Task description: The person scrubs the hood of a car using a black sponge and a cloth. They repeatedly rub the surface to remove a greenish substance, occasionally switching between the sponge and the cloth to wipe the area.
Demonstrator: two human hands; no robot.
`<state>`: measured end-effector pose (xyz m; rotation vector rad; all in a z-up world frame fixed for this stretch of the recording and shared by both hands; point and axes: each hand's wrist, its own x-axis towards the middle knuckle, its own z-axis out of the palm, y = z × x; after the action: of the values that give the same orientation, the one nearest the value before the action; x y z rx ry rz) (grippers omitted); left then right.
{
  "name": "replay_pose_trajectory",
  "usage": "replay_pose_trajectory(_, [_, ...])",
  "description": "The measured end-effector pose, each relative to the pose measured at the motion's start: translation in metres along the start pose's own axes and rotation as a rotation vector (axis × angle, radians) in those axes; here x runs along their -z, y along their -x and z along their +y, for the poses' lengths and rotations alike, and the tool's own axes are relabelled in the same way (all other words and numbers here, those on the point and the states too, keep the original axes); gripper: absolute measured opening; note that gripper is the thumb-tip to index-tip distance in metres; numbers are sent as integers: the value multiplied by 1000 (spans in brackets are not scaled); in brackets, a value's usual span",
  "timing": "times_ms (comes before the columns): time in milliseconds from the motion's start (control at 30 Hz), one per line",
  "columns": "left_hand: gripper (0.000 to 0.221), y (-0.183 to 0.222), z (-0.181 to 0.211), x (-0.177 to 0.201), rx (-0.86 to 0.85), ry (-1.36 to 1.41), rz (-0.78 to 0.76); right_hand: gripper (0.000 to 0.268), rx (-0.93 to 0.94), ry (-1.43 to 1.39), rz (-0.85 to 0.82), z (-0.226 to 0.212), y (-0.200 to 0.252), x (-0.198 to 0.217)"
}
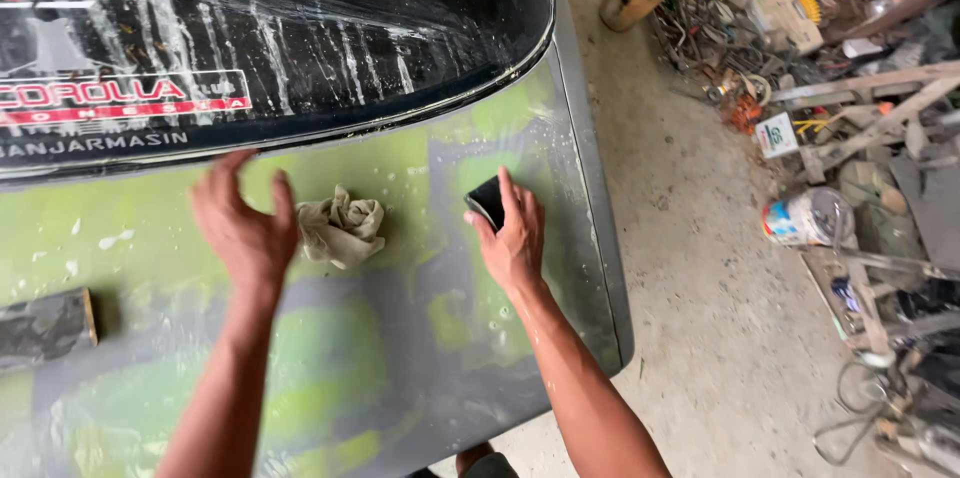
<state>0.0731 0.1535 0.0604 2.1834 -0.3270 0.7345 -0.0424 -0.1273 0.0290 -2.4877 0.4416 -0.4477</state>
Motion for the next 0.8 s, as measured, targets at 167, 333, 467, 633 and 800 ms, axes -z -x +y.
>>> replay_pose_trajectory(167, [48,-36,-38,-3,-36,-365,-108,47,46,138,177,8,-4,-25])
replay_pose_trajectory(333, [54,-42,-27,-4,70,-417,-209,46,74,178,192,3,-2,-24])
replay_pose_trajectory(467, [59,-46,-25,-5,119,-452,-276,47,93,198,75,-6,-4,-10])
replay_pose_trajectory(633, [58,-46,-26,-4,132,-434,-282,39,-6,171,8,-23,-10,-1])
replay_pose_trajectory(800, [61,-47,-26,-4,149,-452,-306,35,45,161,23,-24,-11,-1])
